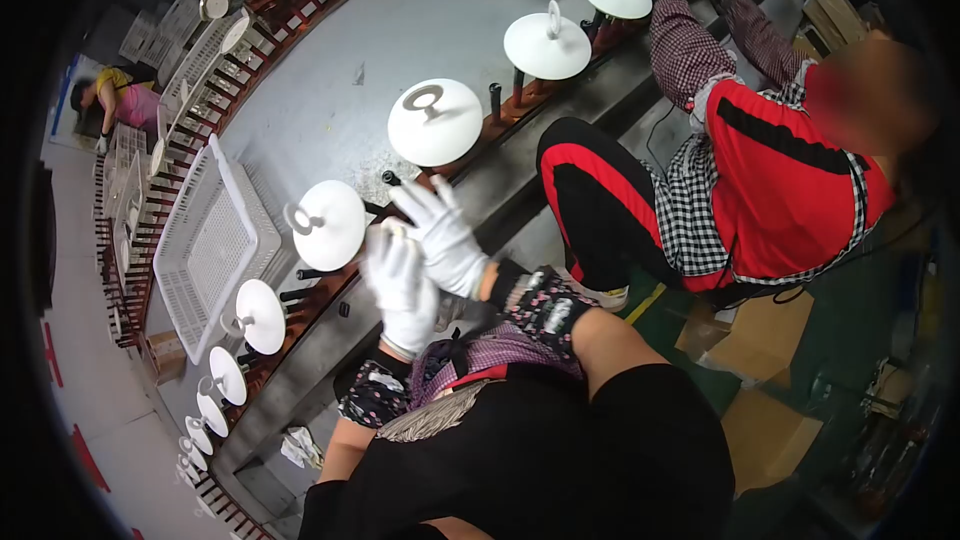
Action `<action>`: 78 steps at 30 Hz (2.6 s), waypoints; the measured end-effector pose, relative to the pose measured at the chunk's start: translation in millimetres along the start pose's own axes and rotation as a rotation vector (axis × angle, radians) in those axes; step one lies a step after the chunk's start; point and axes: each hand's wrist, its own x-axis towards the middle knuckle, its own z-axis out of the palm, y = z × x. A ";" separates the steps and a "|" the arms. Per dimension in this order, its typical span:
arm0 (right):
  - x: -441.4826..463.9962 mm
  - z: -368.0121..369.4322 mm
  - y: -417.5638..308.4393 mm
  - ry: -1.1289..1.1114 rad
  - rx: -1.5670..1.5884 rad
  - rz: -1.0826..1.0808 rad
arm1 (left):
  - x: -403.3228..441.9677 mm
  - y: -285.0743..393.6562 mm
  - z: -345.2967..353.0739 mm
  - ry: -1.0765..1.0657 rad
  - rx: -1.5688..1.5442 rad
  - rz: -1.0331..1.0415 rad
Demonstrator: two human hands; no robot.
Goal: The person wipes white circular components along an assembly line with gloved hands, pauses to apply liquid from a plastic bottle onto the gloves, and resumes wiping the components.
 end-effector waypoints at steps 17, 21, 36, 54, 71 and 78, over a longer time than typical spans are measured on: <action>114.8 -12.8 49.1 0.133 0.229 -0.183 | 122.6 -30.4 4.4 0.266 -0.074 -0.209; 29.7 -22.8 50.7 0.123 0.152 -0.120 | 61.3 26.3 27.0 0.126 0.184 -0.090; 115.3 -32.5 161.8 -0.125 0.304 -0.032 | 205.6 -6.3 93.8 0.036 -0.119 -0.326; 83.8 -67.8 200.8 0.122 -0.129 0.108 | 232.2 53.5 144.5 0.092 -0.157 -0.250; -1.1 -55.4 178.3 0.119 -0.028 0.080 | 120.8 93.4 122.4 -0.051 -0.177 -0.075; 87.2 -107.4 210.7 0.157 -0.331 0.261 | 201.8 92.2 134.3 -0.005 -0.172 -0.075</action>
